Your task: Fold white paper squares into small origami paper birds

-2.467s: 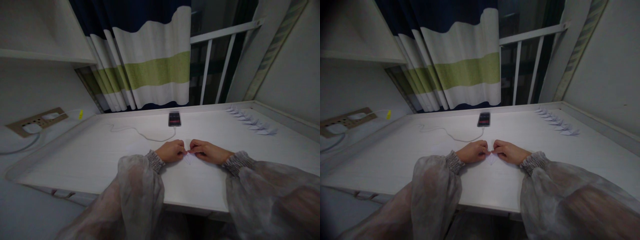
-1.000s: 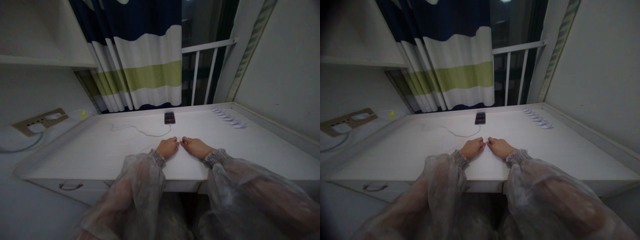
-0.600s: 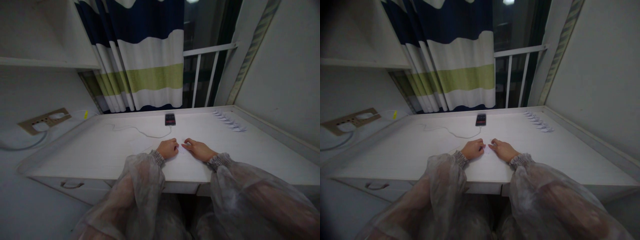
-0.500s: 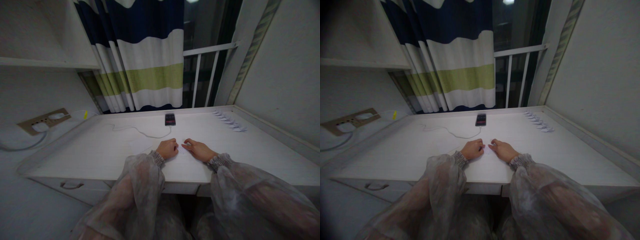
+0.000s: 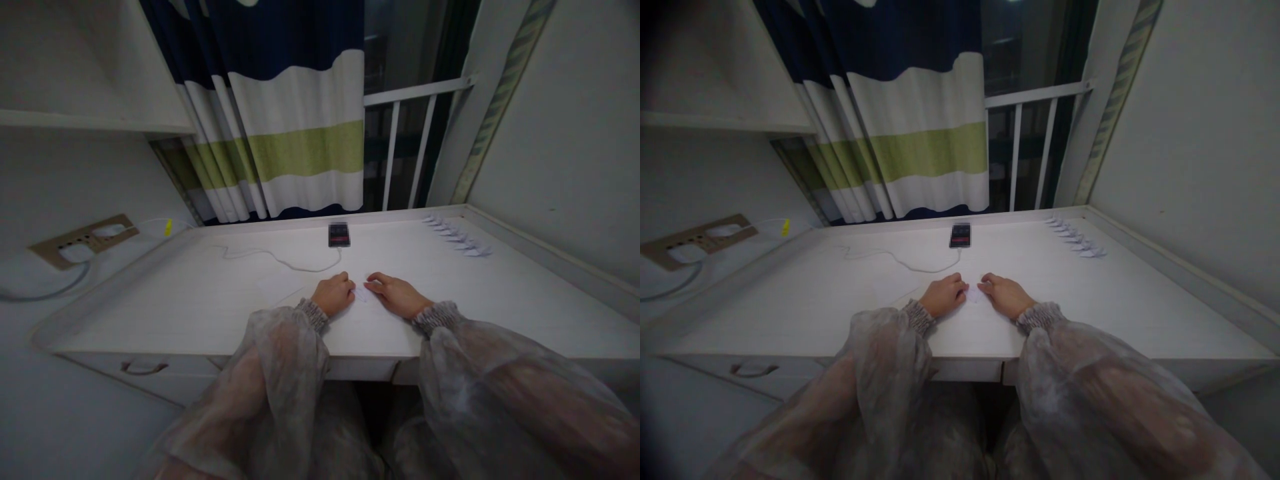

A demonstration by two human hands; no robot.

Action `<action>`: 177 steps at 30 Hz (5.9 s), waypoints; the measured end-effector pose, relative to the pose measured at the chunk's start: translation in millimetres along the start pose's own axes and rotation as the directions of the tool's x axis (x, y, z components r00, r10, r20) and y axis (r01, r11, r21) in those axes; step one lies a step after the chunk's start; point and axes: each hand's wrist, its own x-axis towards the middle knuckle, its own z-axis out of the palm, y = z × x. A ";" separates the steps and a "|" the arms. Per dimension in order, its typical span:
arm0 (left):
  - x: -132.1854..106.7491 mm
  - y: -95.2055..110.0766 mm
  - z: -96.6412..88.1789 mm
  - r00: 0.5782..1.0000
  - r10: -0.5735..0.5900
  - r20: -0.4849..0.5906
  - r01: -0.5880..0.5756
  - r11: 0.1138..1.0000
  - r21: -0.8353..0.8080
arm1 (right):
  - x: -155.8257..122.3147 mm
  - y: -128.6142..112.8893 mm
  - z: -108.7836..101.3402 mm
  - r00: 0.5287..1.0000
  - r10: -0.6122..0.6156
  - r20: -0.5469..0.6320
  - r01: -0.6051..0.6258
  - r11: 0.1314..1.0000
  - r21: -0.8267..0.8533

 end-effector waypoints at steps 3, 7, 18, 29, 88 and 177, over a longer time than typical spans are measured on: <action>-1.4 0.9 -0.3 1.000 -0.002 0.006 0.002 1.000 0.002 | -0.3 1.6 2.2 1.000 -0.015 0.001 0.015 1.000 0.003; -1.3 1.1 -0.8 1.000 -0.003 0.027 0.003 1.000 -0.001 | -1.6 1.8 3.7 0.999 -0.035 -0.020 0.034 0.999 -0.019; 2.8 2.6 -2.6 1.000 0.009 0.007 -0.009 1.000 -0.002 | 4.4 -4.4 -4.0 0.998 -0.023 0.053 0.030 0.989 -0.142; 0.2 0.3 1.1 1.000 0.018 -0.004 -0.018 0.999 0.046 | 0.5 6.0 -1.7 0.997 -0.050 0.054 0.054 0.995 -0.079; 53.3 -31.1 22.0 0.991 -0.097 -0.094 0.029 0.833 -0.552 | 59.6 28.1 15.9 0.979 -0.038 -0.198 0.096 0.952 0.292; 43.9 -32.6 14.6 0.981 -0.108 0.164 0.125 -0.301 -0.945 | 34.1 39.2 -21.4 0.881 -0.371 -0.293 0.423 0.896 0.138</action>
